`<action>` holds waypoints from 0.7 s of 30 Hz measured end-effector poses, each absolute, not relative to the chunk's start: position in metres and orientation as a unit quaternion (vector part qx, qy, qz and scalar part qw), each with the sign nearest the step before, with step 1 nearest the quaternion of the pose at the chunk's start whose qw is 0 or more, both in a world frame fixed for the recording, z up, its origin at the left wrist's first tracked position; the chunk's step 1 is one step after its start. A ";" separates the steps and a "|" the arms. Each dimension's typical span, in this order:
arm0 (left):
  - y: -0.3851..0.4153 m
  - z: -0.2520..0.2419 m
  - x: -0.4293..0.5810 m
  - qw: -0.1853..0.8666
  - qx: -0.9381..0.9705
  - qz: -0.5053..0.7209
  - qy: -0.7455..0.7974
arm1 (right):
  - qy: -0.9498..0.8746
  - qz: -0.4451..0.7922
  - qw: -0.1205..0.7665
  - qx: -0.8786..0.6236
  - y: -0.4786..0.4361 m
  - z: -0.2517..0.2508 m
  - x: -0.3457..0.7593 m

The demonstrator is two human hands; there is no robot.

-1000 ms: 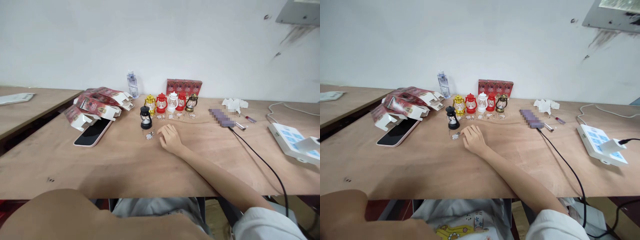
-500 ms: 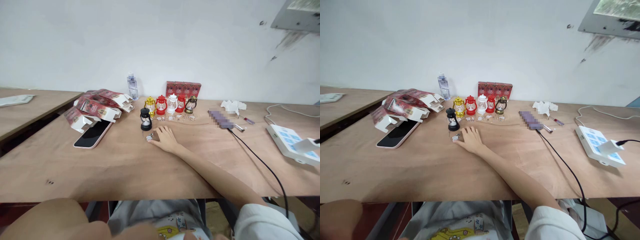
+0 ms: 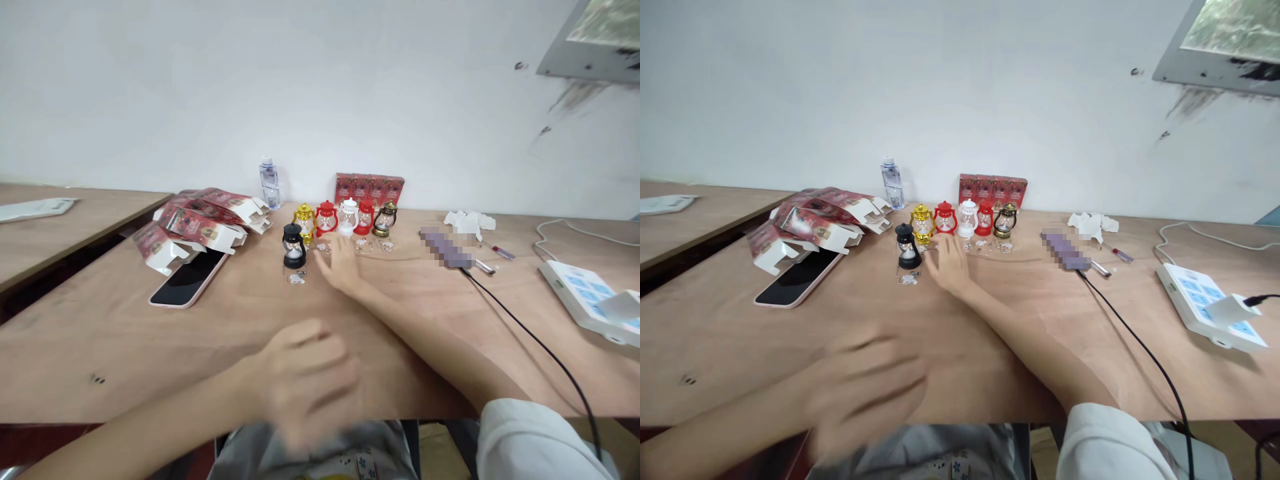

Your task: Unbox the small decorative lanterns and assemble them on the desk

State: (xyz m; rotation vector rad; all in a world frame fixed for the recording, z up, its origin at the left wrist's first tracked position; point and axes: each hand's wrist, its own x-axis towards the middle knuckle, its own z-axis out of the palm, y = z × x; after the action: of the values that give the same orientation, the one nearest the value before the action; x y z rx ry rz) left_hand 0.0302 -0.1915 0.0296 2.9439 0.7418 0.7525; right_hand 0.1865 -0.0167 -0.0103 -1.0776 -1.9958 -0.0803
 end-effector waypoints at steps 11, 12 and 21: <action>-0.067 -0.024 0.072 0.098 0.942 0.105 0.304 | -0.753 -0.086 0.238 -0.607 0.170 0.076 0.227; -0.066 -0.025 0.071 0.104 0.941 0.094 0.307 | -0.754 -0.066 0.212 -0.618 0.182 0.076 0.229; -0.069 -0.026 0.075 0.088 0.942 0.076 0.315 | -0.754 -0.004 0.139 -0.641 0.221 0.068 0.232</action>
State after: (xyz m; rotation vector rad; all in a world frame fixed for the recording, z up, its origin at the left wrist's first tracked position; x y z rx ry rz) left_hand 0.0747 -0.0693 -0.0258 2.8032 0.9383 0.2259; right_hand 0.2318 0.2213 0.0685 -1.8540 -2.1802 -0.0113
